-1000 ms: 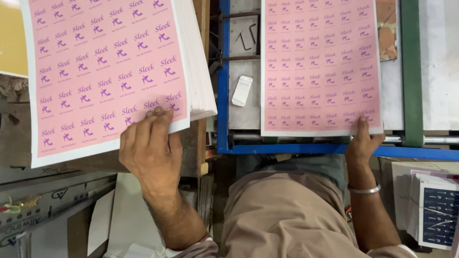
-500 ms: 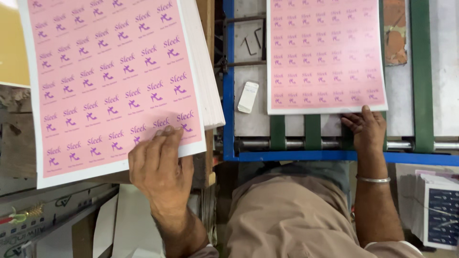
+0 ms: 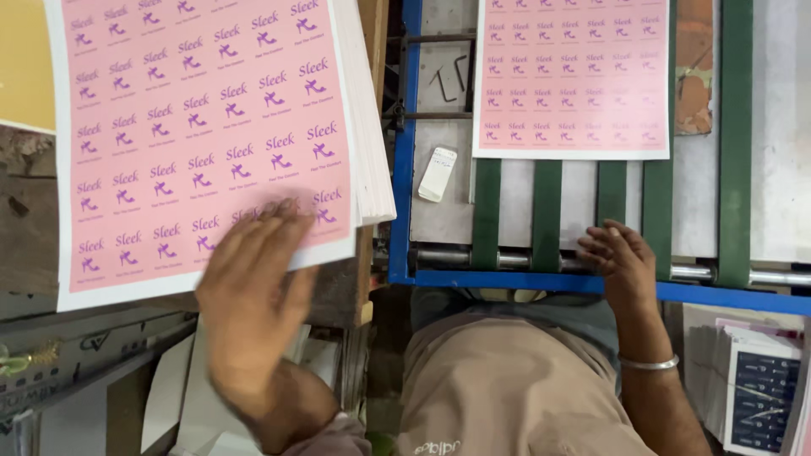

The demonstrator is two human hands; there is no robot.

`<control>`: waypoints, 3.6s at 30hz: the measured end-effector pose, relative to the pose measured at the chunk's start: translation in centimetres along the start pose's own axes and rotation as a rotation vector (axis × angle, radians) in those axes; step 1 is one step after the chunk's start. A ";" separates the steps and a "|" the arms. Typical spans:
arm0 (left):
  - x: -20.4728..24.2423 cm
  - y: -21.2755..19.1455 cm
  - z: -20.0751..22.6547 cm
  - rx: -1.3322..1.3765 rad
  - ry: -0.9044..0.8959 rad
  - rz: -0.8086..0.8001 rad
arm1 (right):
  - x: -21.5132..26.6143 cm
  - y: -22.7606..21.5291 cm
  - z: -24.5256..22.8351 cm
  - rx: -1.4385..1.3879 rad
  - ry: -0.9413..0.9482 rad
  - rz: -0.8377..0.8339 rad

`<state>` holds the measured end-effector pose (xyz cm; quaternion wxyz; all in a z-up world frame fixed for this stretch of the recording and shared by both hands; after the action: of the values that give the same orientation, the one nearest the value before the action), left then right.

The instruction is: The person repeatedly picks up sheets of pink stickers from a stack on the left and places them onto a blue conveyor belt on the right. The person handles the sheets one at a time, feeding them into the machine continuously.

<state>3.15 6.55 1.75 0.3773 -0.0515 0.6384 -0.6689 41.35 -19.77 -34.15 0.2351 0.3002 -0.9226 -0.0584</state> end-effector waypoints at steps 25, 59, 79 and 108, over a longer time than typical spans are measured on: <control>-2.2 1.2 5.2 -0.251 -0.097 0.063 | -5.0 5.6 -10.1 -0.356 -0.274 -0.014; 0.2 0.4 -0.7 -0.169 -0.178 0.158 | -8.6 -1.3 -1.2 -0.037 -0.441 0.287; 0.9 0.6 -1.6 -0.066 -0.169 0.051 | -2.0 3.2 -1.1 -0.044 0.027 -0.107; -2.4 1.0 7.1 -0.141 0.043 0.255 | 8.6 19.4 -12.6 -0.143 -0.199 -0.876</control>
<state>9.17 2.22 3.14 0.4409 0.0182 0.6931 -0.5700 30.96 -8.55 -14.77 0.1184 0.6380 -0.7206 -0.2443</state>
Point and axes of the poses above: each hand's wrist, its own x-axis away from the middle knuckle, its own y-axis out of the palm, z = x × y, the point moved 7 cm from there along -x, towards the middle knuckle, and after that the axes turned 1 degree about -y, right-handed, at the moved point
